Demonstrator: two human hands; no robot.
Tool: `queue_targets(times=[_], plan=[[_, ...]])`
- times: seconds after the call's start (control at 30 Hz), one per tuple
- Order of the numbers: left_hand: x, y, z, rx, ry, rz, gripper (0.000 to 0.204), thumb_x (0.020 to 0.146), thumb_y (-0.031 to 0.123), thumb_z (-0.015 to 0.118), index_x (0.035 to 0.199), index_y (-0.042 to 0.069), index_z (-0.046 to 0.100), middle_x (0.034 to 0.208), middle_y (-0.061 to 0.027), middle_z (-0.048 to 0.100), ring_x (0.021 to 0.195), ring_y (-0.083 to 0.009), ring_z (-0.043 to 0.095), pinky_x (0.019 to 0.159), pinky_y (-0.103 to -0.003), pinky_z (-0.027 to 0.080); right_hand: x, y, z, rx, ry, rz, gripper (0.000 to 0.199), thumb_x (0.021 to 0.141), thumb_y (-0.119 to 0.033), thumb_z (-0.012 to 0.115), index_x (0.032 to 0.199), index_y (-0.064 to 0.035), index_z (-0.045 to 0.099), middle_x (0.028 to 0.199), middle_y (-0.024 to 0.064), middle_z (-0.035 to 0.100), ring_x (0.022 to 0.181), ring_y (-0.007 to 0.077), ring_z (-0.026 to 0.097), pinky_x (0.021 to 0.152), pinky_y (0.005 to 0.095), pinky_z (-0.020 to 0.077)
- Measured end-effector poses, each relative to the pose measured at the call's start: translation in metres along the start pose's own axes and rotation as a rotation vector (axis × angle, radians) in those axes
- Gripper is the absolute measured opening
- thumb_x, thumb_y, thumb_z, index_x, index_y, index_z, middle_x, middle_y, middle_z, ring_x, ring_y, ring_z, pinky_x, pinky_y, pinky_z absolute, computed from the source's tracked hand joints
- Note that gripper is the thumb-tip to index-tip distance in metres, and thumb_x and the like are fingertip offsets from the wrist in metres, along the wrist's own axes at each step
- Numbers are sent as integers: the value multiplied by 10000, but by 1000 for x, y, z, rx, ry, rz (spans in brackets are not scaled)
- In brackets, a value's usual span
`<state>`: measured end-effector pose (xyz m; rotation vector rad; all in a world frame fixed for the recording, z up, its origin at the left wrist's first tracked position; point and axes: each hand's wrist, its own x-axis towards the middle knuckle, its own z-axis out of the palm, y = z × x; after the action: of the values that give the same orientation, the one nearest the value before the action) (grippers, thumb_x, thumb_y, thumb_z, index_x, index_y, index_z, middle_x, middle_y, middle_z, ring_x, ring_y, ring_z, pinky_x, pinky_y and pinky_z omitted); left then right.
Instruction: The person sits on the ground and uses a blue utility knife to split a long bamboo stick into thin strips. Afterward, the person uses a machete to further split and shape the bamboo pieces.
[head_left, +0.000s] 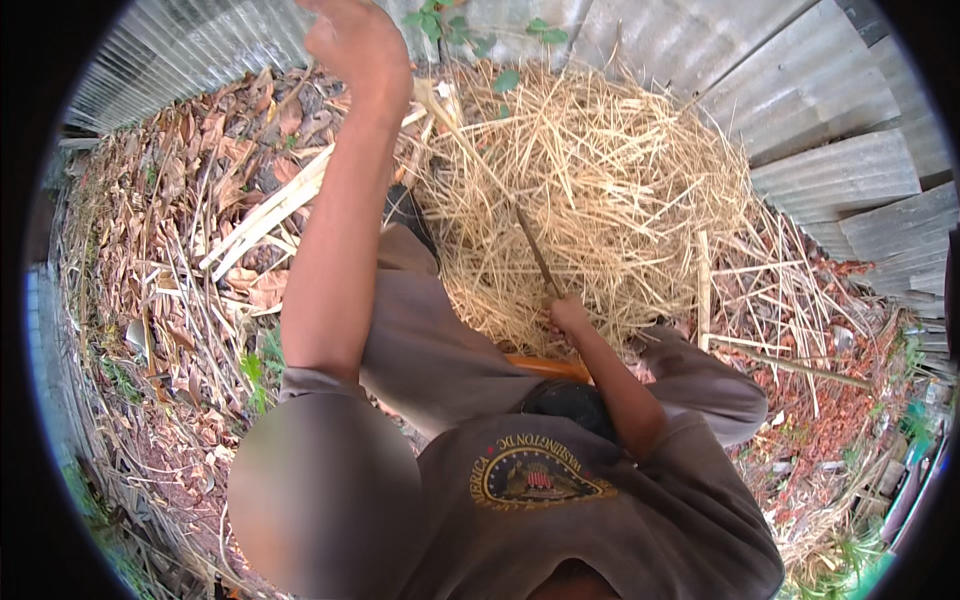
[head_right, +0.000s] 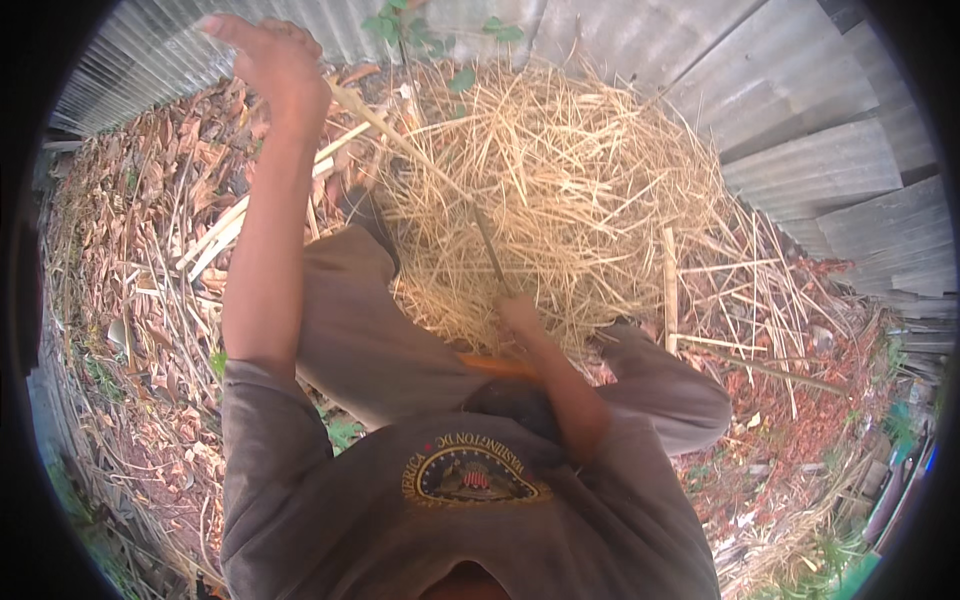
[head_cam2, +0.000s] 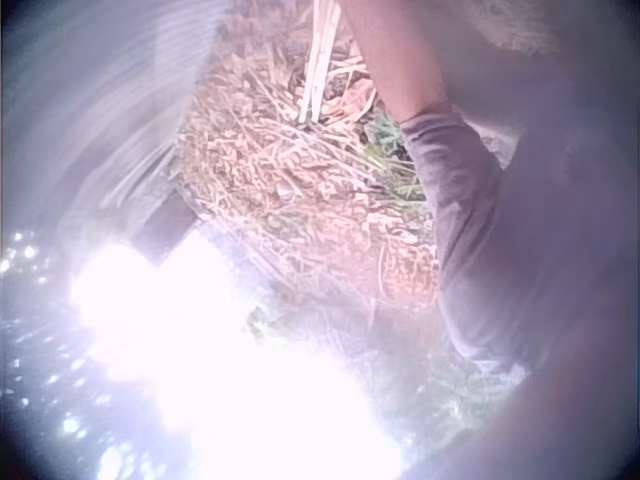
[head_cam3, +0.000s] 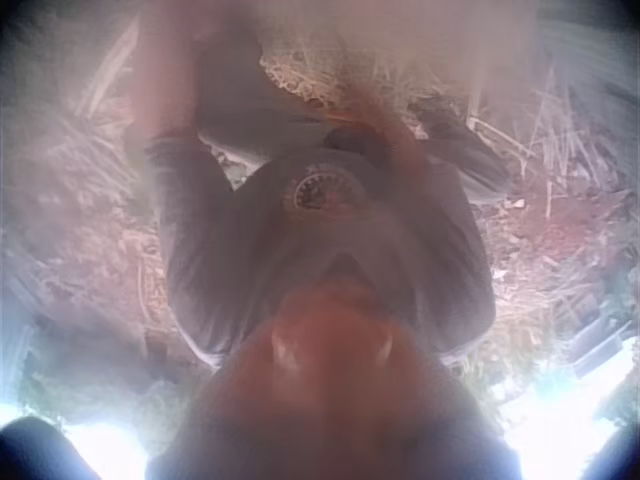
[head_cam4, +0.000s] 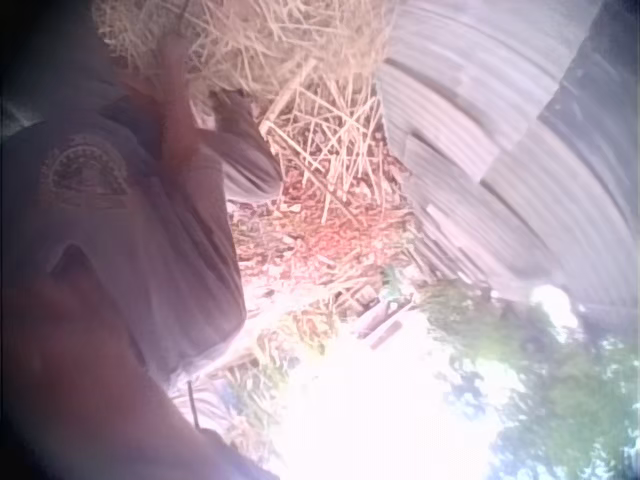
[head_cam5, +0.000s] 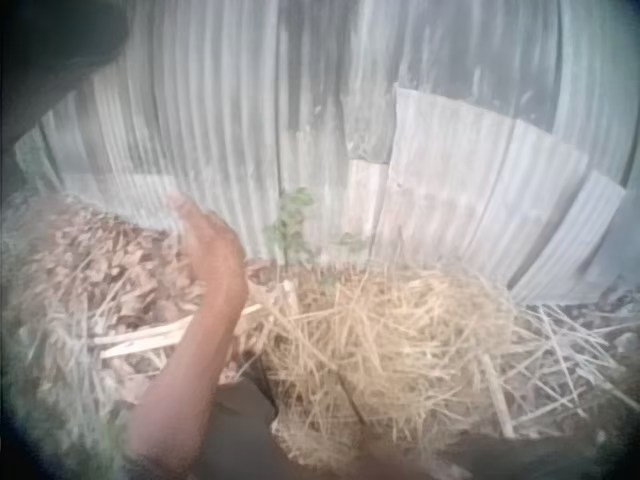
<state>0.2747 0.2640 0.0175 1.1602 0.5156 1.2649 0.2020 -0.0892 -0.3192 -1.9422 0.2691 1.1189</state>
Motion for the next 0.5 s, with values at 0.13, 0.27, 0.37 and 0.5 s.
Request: queue_targets(times=[0.13, 0.27, 0.37, 0.5], plan=[[2, 12, 6, -13, 35, 0, 723, 874, 802, 218, 562, 151, 190, 501, 14, 210, 445, -133, 201, 415, -288, 177, -36, -94, -29, 283, -100, 68, 167, 822, -131, 611, 730, -73, 485, 498, 1, 438, 364, 125, 401, 336, 296, 295], [-6, 5, 1, 2, 63, -27, 725, 877, 801, 205, 565, 147, 187, 511, 12, 200, 453, -138, 197, 422, -294, 172, -109, -171, -39, 295, 12, -509, 177, 865, -60, 581, 722, -70, 477, 505, -5, 436, 381, 75, 383, 352, 246, 280], [-2, 2, 0, 6, 57, -54, 731, 876, 803, 200, 564, 142, 190, 513, 11, 197, 459, -141, 190, 429, -295, 173, -109, -182, -30, 326, 137, -939, 186, 868, -18, 586, 718, -66, 485, 515, -13, 444, 395, 55, 383, 361, 231, 287], [1, -2, 0, -7, 26, -48, 736, 882, 795, 204, 557, 135, 196, 507, 11, 200, 458, -144, 188, 431, -298, 181, -114, -186, -20, 284, 162, -881, 293, 856, -14, 613, 642, -95, 430, 533, -47, 413, 463, 33, 366, 421, 233, 287]])
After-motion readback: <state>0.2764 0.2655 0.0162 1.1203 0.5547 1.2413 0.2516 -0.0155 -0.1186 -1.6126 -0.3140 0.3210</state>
